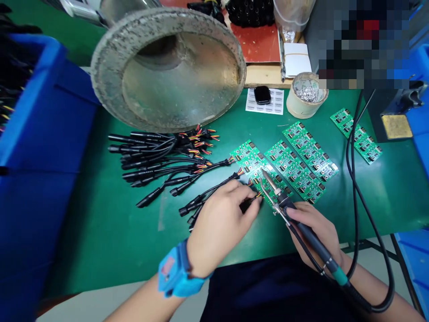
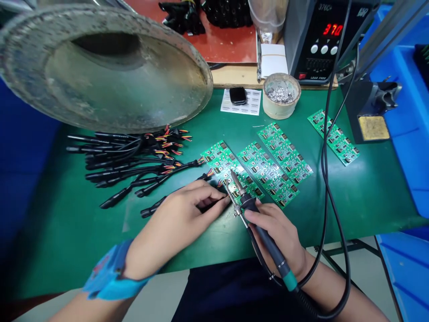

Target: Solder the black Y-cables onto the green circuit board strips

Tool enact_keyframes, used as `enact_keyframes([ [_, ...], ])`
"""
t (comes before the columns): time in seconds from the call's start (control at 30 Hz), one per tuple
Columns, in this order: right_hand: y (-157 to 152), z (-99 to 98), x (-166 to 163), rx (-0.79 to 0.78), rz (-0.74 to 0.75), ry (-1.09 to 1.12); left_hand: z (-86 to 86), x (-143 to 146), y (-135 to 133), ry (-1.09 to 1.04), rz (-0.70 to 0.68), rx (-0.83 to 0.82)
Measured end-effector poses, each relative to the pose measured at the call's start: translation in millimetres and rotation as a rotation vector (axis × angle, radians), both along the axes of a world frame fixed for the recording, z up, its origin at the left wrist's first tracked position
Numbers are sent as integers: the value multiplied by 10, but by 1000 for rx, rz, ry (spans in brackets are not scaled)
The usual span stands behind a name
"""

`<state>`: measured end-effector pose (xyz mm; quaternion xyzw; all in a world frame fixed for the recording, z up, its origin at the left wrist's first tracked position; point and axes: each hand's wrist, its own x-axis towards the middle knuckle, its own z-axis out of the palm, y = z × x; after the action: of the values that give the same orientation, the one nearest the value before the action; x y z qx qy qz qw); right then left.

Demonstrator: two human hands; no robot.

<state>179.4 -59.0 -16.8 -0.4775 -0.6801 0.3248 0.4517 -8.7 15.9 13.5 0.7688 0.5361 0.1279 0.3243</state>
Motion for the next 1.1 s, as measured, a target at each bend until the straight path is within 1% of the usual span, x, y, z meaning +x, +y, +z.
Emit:
enact_keyframes([
  [0.1,-46,24,41,78,6,8,-91,62,-153,67,44,196],
  [0.17,-99,44,87,148,40,-3,-152,100,-248,114,69,307],
  [0.27,-180,50,154,187,121,-33,-204,142,-325,207,99,386],
  [0.37,-228,25,180,169,138,-26,-214,160,-337,236,125,385],
  [0.53,-220,11,143,172,128,-64,-212,156,-324,175,131,357],
  [0.67,-203,20,134,192,116,-88,-215,158,-327,174,131,344],
  [0.9,-203,-3,136,209,139,-136,-233,188,-339,226,156,392],
  [1.1,-213,-26,151,201,163,-120,-243,203,-346,268,160,411],
])
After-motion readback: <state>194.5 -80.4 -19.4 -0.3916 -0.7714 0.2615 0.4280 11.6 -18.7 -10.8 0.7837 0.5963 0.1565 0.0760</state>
